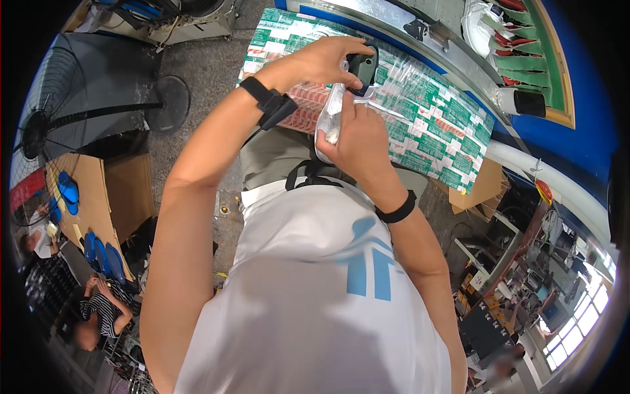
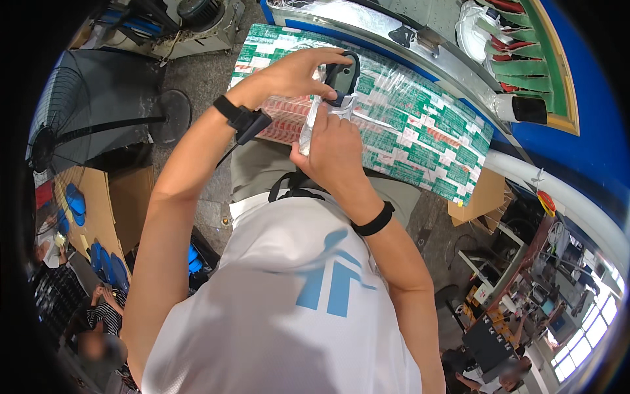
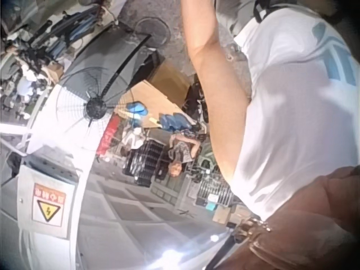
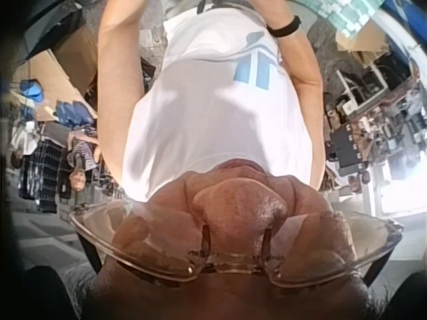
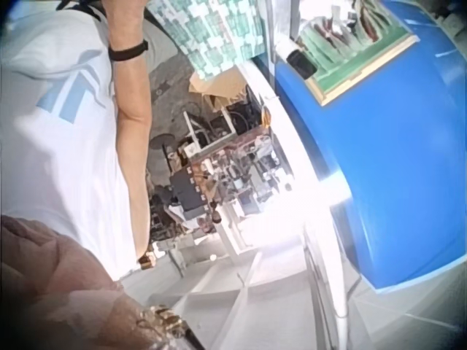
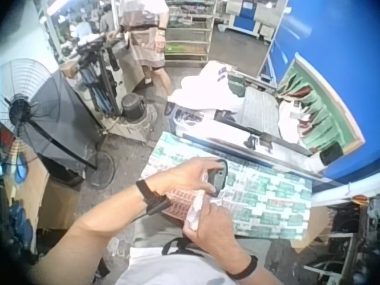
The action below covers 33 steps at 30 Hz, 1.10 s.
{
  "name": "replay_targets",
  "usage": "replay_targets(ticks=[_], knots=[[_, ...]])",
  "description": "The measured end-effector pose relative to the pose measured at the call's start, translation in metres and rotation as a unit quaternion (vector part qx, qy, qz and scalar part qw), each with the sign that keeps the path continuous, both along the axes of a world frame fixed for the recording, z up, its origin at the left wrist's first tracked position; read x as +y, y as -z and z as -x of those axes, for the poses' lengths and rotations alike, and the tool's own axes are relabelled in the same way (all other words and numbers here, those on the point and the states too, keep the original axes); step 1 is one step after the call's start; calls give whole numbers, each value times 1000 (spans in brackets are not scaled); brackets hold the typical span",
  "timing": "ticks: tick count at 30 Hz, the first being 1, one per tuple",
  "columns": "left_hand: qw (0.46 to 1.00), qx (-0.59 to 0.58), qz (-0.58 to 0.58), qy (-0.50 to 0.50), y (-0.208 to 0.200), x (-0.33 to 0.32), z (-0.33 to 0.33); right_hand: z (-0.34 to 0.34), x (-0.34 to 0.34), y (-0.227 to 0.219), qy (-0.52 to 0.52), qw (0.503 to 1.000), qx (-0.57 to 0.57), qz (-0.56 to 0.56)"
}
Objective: Manually assemble and inspect shoe uppers and soles on a factory production line.
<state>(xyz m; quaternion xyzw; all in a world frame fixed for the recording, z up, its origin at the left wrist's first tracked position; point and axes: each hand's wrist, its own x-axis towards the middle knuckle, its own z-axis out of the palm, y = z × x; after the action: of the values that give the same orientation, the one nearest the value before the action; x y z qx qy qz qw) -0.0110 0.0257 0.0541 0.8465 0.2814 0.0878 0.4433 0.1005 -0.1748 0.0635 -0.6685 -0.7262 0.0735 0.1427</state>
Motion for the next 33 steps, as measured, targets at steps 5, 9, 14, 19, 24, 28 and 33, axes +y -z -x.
replay_targets(ticks=[5, 9, 14, 19, 24, 28, 33], knots=[[998, -32, -61, 11, 12, 9, -3, -8, 7, -9, 17, 987, 160, 13], [999, -10, -40, 8, 9, 9, -8, 17, -4, -2, -18, 945, 317, 74], [998, -28, -37, 31, 13, 12, -4, 44, -31, -19, -133, 922, 333, 147], [999, -31, -29, 28, 19, -3, -3, -29, -41, -6, 113, 922, 368, 50], [1000, 22, -12, -4, 20, -11, -20, -45, -30, 15, 156, 928, 340, -3], [999, -48, -5, -7, 34, -3, -15, -48, -37, -6, 133, 963, 230, 56], [998, -57, -19, -14, 39, -3, -10, -67, -118, -35, 104, 960, 177, 190]])
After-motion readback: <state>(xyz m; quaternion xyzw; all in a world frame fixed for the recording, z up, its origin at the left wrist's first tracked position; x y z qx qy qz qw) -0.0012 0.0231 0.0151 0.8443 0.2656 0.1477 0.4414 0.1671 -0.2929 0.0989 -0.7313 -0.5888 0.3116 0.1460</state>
